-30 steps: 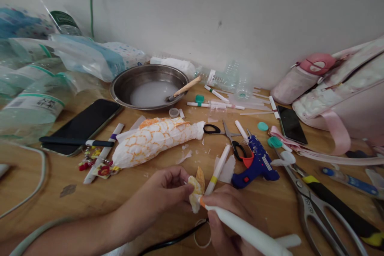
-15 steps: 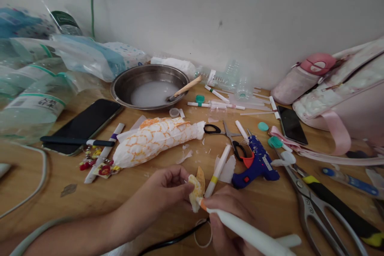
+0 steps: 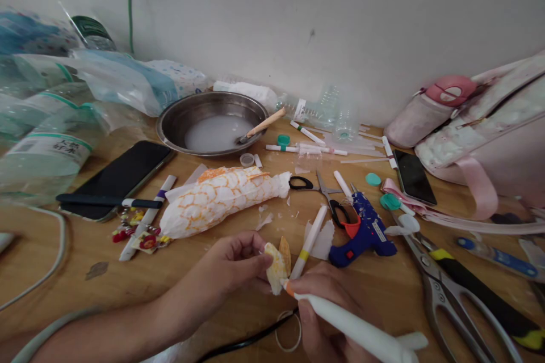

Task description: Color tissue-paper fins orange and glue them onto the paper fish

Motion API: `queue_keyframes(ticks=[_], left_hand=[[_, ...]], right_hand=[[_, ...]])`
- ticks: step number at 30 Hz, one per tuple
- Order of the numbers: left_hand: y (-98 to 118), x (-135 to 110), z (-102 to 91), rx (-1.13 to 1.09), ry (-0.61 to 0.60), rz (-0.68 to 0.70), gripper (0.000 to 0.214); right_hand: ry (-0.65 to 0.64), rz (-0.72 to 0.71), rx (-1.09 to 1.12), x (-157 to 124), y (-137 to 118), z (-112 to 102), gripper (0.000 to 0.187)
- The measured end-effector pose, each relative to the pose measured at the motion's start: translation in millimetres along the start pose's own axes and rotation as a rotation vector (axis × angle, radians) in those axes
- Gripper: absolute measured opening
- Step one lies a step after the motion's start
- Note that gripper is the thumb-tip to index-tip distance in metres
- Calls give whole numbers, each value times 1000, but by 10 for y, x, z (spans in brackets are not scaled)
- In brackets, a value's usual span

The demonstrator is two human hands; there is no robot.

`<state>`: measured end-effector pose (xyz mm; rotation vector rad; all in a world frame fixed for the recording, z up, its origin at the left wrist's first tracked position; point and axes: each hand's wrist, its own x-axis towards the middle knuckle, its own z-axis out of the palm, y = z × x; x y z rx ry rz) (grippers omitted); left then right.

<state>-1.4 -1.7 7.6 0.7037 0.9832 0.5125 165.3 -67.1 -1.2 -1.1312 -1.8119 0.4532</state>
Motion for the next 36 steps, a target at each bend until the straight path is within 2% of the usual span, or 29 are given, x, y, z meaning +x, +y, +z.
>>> queue_keyframes(ticks=[9,13,20,26,30,33,36], left_hand=[[-19,-28,-14,-144,-37,-24,18],[-15,-55,-14,-210,-40,-66,15],[-12,-75,-5,-204,-44,-83,15],[-24,-78,5,-178,-60,-64,15],[-34,-65,2,-169,-53,-38,15],[-42,-60,-6,-156,-56,-21,16],[-40,-62,2,-143,-56,-22,18]], right_hand=[[120,-17,42,-72,-35,114,29],[49,-35,11,-74,-25,97,27],[118,7,76,-56,24,117,26],[-1,25,71,-30,14,31,28],[55,12,74,-14,-11,3,30],[52,28,70,-23,-16,37,29],[109,19,106,-41,-1,84,29]])
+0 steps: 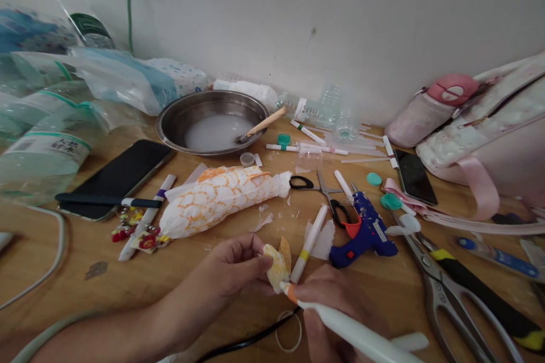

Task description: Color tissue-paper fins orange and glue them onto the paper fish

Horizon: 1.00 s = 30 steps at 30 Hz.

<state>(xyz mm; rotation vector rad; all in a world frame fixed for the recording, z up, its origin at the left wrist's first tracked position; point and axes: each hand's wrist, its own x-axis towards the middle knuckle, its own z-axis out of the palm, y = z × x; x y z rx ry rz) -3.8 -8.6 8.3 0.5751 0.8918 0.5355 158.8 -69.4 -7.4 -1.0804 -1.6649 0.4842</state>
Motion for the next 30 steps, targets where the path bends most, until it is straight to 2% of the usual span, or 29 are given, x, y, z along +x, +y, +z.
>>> queue_keyframes(ticks=[7,12,17,25,30], left_hand=[[12,-5,28,-14,13,18,19],[10,12,5,-12,-5,32,19],[16,15,10,-10,28,18,18],[6,4,7,-18,5,14,15],[-11,17,-4,1,7,10,16]], right_hand=[[-43,-58,-92,-2,3,-6,26],[-34,-68,-121,0,-12,0,23],[-22,-96,-118,0,1,-16,23],[-58,-53,-120,1,-20,-17,24],[-32,-49,-80,-3,-3,16,24]])
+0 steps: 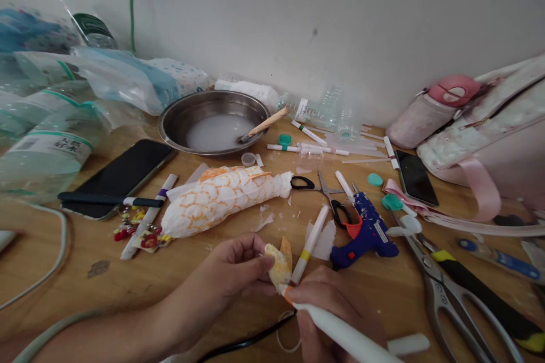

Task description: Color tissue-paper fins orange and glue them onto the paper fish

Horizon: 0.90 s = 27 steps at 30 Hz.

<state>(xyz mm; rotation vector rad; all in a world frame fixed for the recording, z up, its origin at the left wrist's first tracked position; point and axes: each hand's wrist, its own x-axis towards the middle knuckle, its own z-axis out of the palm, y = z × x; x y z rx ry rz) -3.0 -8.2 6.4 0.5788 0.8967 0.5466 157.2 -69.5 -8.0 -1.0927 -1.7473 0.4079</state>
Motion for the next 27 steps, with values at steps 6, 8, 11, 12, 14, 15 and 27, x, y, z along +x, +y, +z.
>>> queue_keyframes(ticks=[6,8,11,12,14,15,27], left_hand=[[-25,6,-13,-18,7,-7,17],[-23,7,-11,-14,17,-3,17],[-7,8,-4,-7,11,3,17],[-1,6,0,-7,5,5,17],[8,-1,6,-16,-5,0,17],[9,-6,9,-24,-4,-1,18],[5,4,-10,-33,6,-10,19]], right_hand=[[-10,27,39,3,11,-23,30],[3,56,44,7,4,-39,29],[-8,65,63,9,-3,-43,28],[-23,63,65,8,-5,-36,28],[-12,57,69,1,-8,-9,27],[15,59,69,-4,-10,8,27],[66,39,-19,-32,-9,58,20]])
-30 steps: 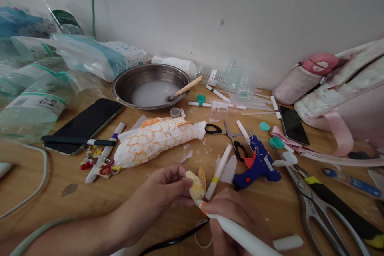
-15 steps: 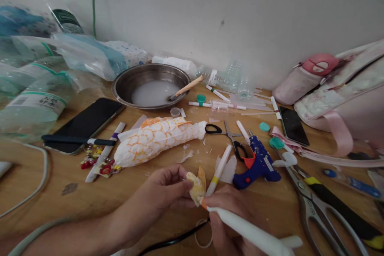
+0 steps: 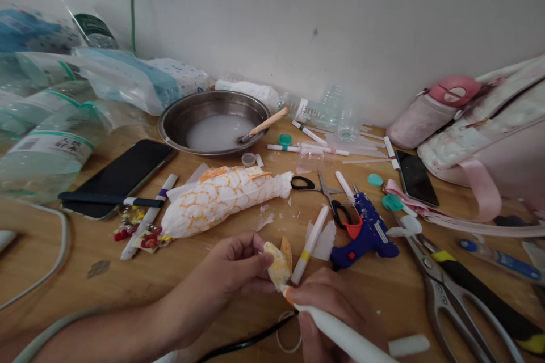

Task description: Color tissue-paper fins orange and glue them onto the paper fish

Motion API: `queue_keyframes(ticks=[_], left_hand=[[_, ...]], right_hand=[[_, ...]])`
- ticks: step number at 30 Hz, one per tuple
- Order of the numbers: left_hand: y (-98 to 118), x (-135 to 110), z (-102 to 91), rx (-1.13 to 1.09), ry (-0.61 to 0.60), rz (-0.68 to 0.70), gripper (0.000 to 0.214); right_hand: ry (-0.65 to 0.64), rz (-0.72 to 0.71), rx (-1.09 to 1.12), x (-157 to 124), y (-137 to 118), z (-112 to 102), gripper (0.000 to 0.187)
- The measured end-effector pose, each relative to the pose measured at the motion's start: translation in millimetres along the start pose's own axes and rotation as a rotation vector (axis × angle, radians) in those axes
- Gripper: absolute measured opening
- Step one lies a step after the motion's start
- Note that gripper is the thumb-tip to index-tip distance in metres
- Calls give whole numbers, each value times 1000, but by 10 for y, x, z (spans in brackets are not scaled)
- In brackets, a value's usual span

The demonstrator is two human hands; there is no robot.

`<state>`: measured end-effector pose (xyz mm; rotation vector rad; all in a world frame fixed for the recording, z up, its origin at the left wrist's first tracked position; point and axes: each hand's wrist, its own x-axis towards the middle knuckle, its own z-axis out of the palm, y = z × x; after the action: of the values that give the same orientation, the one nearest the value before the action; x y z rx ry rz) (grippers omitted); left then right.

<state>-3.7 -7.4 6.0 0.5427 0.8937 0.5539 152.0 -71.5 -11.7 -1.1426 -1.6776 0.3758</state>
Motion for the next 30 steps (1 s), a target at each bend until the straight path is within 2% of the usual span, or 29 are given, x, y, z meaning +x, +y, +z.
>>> queue_keyframes(ticks=[8,11,20,30], left_hand=[[21,-17,22,-4,13,13,19],[17,-30,25,2,29,-1,19],[0,-22,11,47,-2,14,16],[21,-25,42,49,28,-2,21]], right_hand=[[-24,-2,36,8,-3,-9,25],[16,-12,52,16,-8,-24,27],[31,18,6,31,-18,-35,27],[16,1,-5,31,-28,0,25]])
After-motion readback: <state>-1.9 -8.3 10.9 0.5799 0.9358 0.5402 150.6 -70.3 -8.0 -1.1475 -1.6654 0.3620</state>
